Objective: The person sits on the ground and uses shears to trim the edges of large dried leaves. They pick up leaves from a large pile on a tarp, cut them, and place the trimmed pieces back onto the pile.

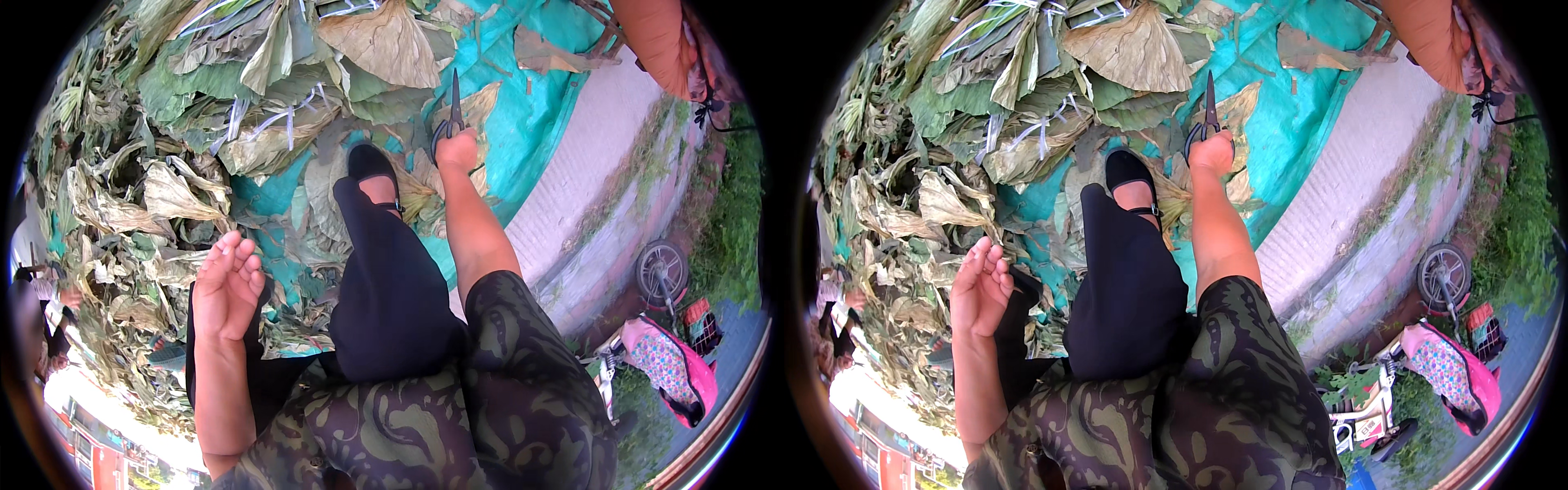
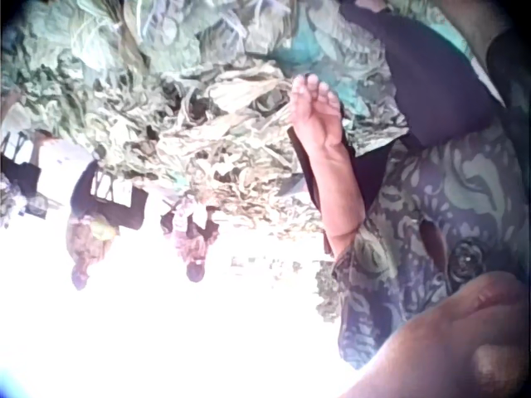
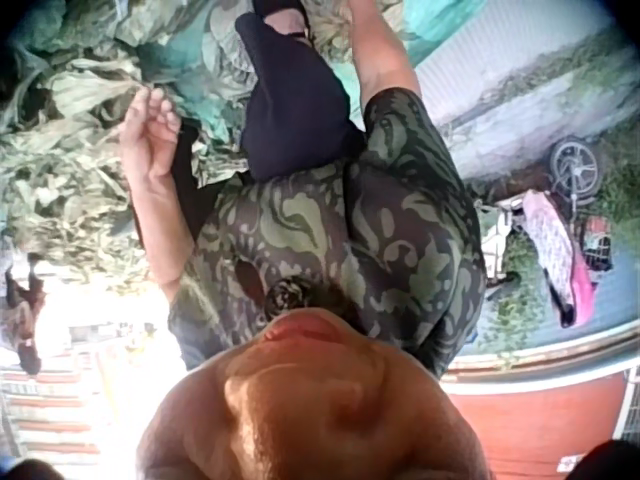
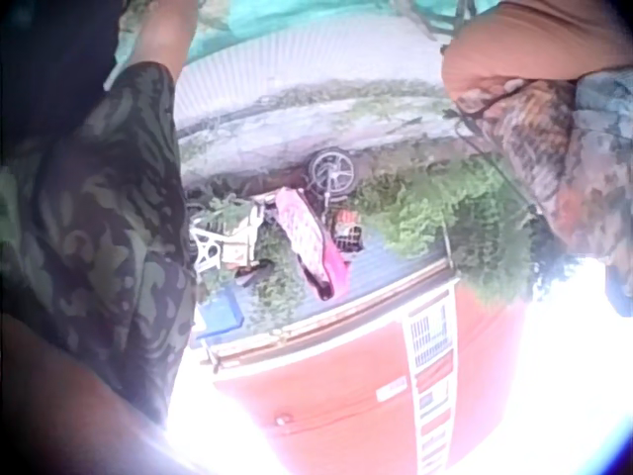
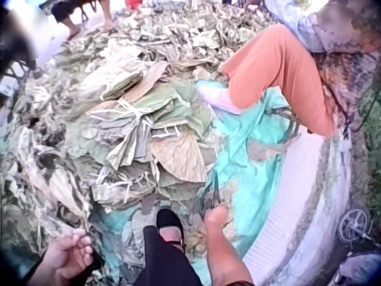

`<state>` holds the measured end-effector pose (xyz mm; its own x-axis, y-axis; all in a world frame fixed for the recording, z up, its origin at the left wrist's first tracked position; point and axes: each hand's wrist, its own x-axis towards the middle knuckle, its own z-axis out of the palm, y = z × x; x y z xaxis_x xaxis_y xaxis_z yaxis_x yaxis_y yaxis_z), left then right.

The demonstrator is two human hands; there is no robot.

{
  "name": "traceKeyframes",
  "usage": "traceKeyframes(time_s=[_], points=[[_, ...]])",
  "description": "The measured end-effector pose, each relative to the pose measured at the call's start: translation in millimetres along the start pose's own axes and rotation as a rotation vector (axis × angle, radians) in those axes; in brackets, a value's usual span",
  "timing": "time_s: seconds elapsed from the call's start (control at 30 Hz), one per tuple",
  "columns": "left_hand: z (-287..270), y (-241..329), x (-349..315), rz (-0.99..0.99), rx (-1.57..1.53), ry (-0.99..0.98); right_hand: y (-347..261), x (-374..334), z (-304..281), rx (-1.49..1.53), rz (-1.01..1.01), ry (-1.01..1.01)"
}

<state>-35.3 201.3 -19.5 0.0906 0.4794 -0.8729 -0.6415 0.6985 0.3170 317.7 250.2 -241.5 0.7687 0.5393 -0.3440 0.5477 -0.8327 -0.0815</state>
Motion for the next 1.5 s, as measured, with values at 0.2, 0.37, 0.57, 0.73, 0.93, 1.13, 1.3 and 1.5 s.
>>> traceKeyframes(time_s=[0.2,0.37,0.57,0.73,0.93,1.13,1.3,1.5], points=[[9,0,-13,0.066,0.024,-0.08,23,-6,-20,0.08,-0.05,-0.019],[-2,-4,-18,0.039,0.037,-0.062,21,-15,-8,0.102,-0.062,0.009],[-5,-3,-11,0.005,0.01,0.014,-1,-21,21,0.141,0.036,0.048],[-1,-3,1,-0.037,0.026,0.062,-2,-6,43,0.051,0.038,0.104],[6,-3,6,-0.059,0.029,0.039,-5,10,23,-0.023,0.05,0.035],[10,-2,-9,0.032,0.046,-0.03,28,11,-21,0.256,-0.097,0.13],[19,-1,-39,0.223,0.214,-0.09,29,-24,-107,0.909,-0.152,-0.31],[21,4,-67,0.618,0.759,-0.253,-49,-109,-230,0.974,-0.751,-0.81]])
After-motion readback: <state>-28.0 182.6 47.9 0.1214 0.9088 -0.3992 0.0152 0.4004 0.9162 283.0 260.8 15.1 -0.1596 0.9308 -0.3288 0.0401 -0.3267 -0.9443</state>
